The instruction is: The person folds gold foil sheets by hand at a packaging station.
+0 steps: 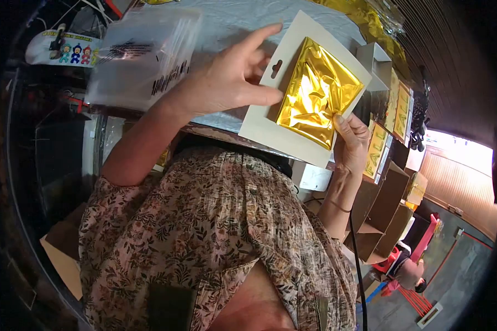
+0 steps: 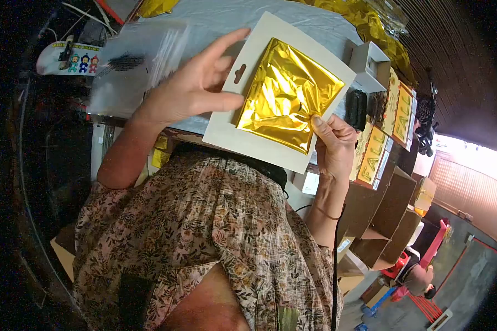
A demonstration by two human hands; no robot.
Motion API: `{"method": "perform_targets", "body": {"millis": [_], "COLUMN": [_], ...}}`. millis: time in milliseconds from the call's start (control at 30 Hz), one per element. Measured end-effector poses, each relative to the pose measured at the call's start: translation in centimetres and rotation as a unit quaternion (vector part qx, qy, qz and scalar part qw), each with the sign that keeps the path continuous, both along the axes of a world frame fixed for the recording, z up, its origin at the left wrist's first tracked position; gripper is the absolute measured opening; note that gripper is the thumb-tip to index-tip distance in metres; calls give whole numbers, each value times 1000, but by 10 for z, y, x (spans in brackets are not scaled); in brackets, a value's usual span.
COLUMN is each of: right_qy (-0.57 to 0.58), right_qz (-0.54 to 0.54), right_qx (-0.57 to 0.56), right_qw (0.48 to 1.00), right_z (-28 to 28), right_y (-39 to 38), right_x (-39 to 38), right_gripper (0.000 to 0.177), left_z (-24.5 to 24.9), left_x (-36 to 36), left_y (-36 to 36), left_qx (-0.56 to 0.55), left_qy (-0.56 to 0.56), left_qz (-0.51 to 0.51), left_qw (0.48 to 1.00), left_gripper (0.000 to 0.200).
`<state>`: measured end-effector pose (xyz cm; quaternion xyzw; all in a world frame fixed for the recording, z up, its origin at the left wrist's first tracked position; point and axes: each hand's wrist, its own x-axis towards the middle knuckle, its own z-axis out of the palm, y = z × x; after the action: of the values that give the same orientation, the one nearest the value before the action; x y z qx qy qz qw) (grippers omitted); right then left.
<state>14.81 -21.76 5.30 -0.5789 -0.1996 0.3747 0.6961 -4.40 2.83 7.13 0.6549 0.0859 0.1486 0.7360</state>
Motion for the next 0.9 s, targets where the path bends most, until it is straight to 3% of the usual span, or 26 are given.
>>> {"method": "perform_targets", "body": {"millis": [100, 200, 300, 367, 433, 633, 767, 833, 900], "right_qy": [-11, -15, -4, -5, -15, -8, -10, 29, 17], "right_qz": [10, -2, -19, -39, -71, -49, -55, -66, -67], "right_qx": [3, -15, -7, -11, -24, -50, -82, -78, -67], "right_qw": [1000, 1000, 1000, 999, 997, 998, 995, 994, 995], "right_z": [-4, -4, -7, -10, -4, -17, -13, -12, -28], "right_y": [-3, -6, -9, -10, -6, -23, -37, -46, -56], "right_x": [2, 2, 3, 4, -3, 3, -1, -3, -1], "right_gripper": [20, 19, 17, 10, 5, 9, 20, 15, 15], "left_z": [-15, -17, -7, 0, -3, -6, -7, -9, -14], "left_x": [9, 16, 11, 6, 5, 16, 22, 32, 57], "left_y": [-7, -12, -11, -7, -2, -33, -39, -18, 12], "left_qx": [10, 7, -33, -115, -63, -97, -88, -68, -6], "left_qy": [26, -25, 10, 68, 90, 152, 160, 195, 149], "left_qz": [-14, 3, -44, -70, -100, -38, -96, -125, -71], "left_qw": [1000, 1000, 998, 989, 989, 983, 978, 970, 986], "left_gripper": [85, 74, 60, 53, 46, 48, 50, 46, 29]}}
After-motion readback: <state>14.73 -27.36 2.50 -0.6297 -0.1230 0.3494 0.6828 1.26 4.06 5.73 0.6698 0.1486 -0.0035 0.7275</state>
